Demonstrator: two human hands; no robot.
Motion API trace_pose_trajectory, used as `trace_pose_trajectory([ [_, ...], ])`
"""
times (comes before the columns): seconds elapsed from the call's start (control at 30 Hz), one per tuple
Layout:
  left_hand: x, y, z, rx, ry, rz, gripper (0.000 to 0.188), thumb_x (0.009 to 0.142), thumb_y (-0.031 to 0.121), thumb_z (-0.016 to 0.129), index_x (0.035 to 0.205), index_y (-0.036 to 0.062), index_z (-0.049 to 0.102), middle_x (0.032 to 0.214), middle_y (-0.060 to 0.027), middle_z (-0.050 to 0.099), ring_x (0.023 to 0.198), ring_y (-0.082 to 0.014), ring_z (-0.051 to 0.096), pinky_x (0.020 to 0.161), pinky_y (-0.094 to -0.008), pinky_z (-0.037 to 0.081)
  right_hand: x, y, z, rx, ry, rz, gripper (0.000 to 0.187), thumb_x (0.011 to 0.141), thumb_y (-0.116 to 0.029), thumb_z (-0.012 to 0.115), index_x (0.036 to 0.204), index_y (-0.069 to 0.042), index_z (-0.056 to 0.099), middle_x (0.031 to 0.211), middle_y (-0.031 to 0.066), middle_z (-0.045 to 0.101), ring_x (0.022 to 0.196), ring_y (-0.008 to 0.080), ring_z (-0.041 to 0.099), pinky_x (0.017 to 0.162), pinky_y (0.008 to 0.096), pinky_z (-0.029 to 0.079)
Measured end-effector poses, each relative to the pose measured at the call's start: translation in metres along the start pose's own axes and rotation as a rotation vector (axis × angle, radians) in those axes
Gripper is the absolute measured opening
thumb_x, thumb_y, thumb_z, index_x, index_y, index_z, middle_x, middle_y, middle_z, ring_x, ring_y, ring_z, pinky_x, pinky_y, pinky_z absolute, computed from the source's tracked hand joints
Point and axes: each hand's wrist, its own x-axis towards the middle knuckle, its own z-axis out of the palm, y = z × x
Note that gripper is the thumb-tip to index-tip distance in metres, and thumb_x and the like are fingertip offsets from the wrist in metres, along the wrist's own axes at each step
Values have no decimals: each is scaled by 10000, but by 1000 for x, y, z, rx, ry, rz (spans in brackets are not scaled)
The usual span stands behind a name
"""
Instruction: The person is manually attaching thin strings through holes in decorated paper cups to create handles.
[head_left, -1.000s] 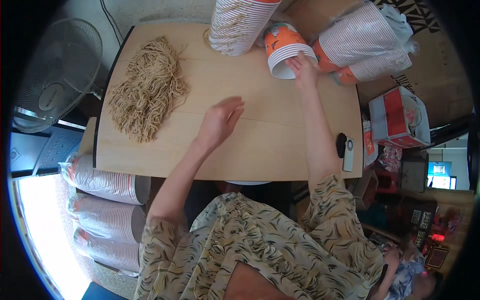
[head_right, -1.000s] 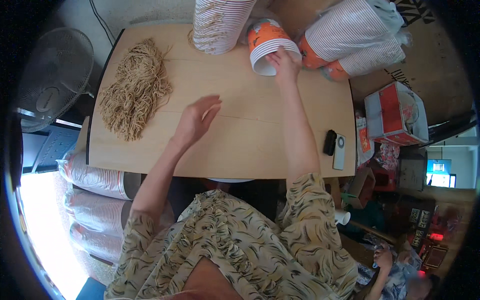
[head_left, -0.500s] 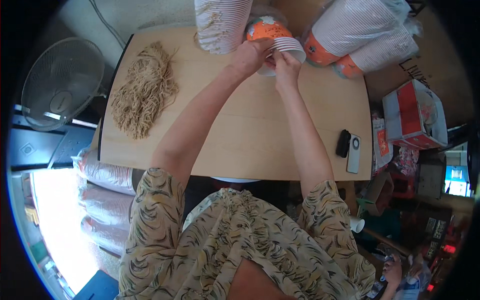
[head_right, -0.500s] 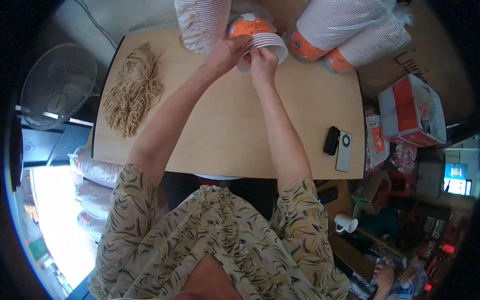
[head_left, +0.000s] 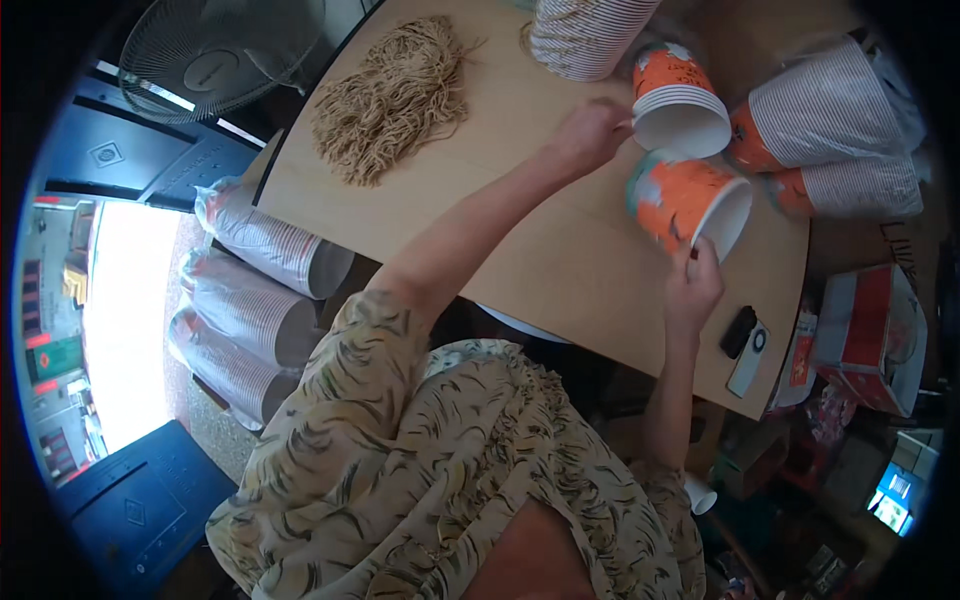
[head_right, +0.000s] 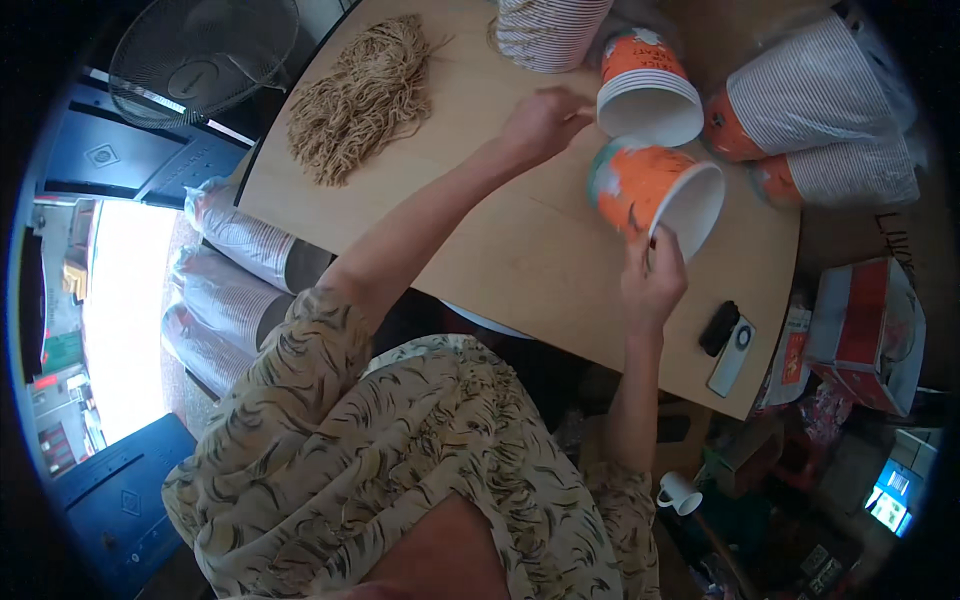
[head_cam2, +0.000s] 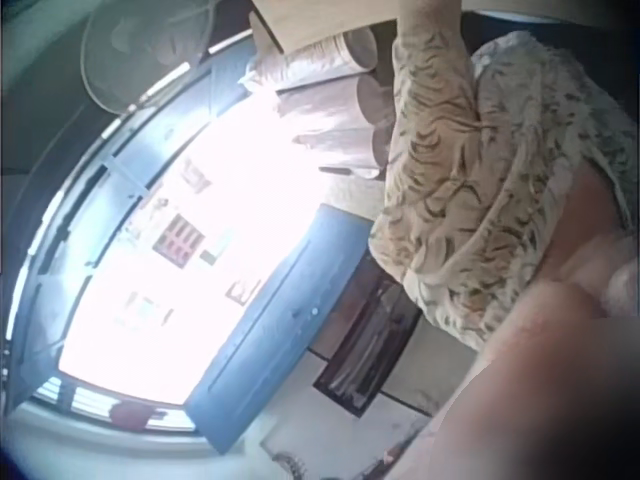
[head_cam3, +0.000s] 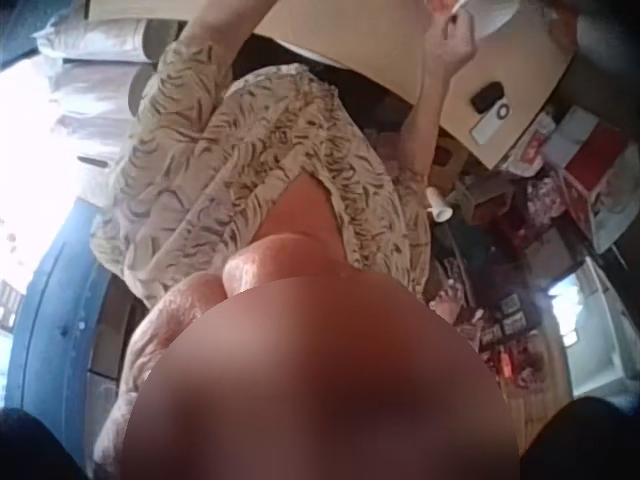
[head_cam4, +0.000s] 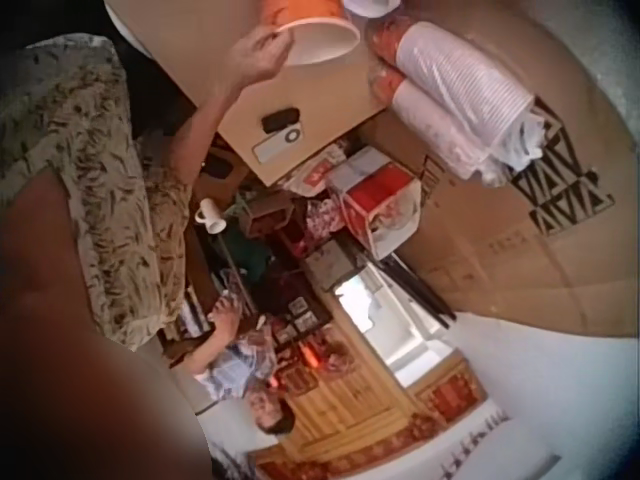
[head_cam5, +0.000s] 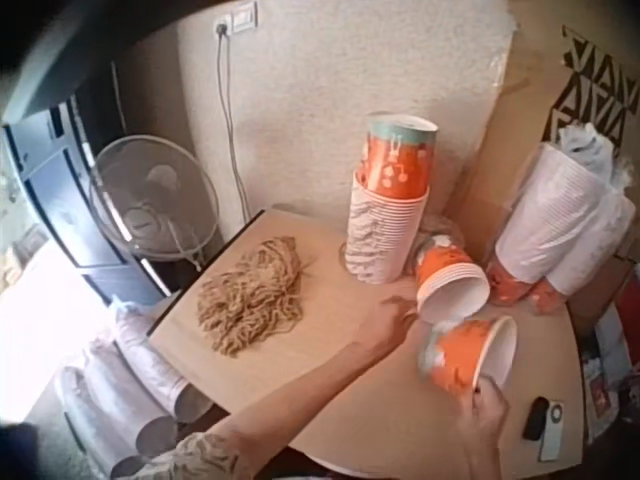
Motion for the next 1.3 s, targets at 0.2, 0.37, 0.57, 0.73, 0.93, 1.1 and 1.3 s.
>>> trace_pose_trajectory([
  [0.2,-111,-29,-100,65,19,-414,191,894,138,728,1050,30,746,906,-125,738,736,-197,722,675,-315,585,-42,-43,-12,-165,-173,-529,189,868,-26,710,1054,-43,674,1004,78,705,919,223,688,987,477,435],
  [0.37,-114,-67,-159,262,210,-419,188,888,174,728,1015,40,762,762,-111,726,665,-187,705,623,-299,556,-52,-79,15,-180,-265,-603,188,833,-37,735,1013,-49,681,993,36,695,959,196,680,1052,504,375],
  [0.57,-95,-99,-169,380,143,-640,264,783,252,772,884,9,746,815,-194,716,728,-348,710,709,-426,571,-60,-79,18,-331,-306,-606,297,810,-11,737,1100,-55,691,1139,57,684,1177,257,611,1081,575,341],
  [0.73,-99,-122,-170,439,147,-690,230,782,243,755,880,34,758,813,-188,720,743,-349,715,733,-431,573,-76,-110,13,-232,-265,-410,407,815,-30,734,1214,-57,654,1333,106,604,1290,298,528,1093,554,345],
  [0.93,-110,-81,-172,282,159,-598,185,802,204,736,874,34,754,782,-161,721,719,-315,718,695,-394,569,-96,-117,19,32,-274,-325,284,834,20,709,1113,-13,676,1185,124,679,1113,310,631,969,447,470],
  [1.1,-121,-77,-184,262,208,-532,152,831,166,719,860,19,741,750,-151,712,690,-289,716,650,-373,554,-113,-121,36,331,-416,-114,185,881,69,647,1062,38,670,1069,169,701,934,301,689,823,360,548],
  [1.3,-128,-41,-188,54,144,-675,212,865,218,767,959,34,721,700,-74,706,647,-150,698,606,-290,539,-136,-115,38,302,-494,-154,144,894,37,660,1036,23,678,994,133,718,880,243,693,785,327,542],
])
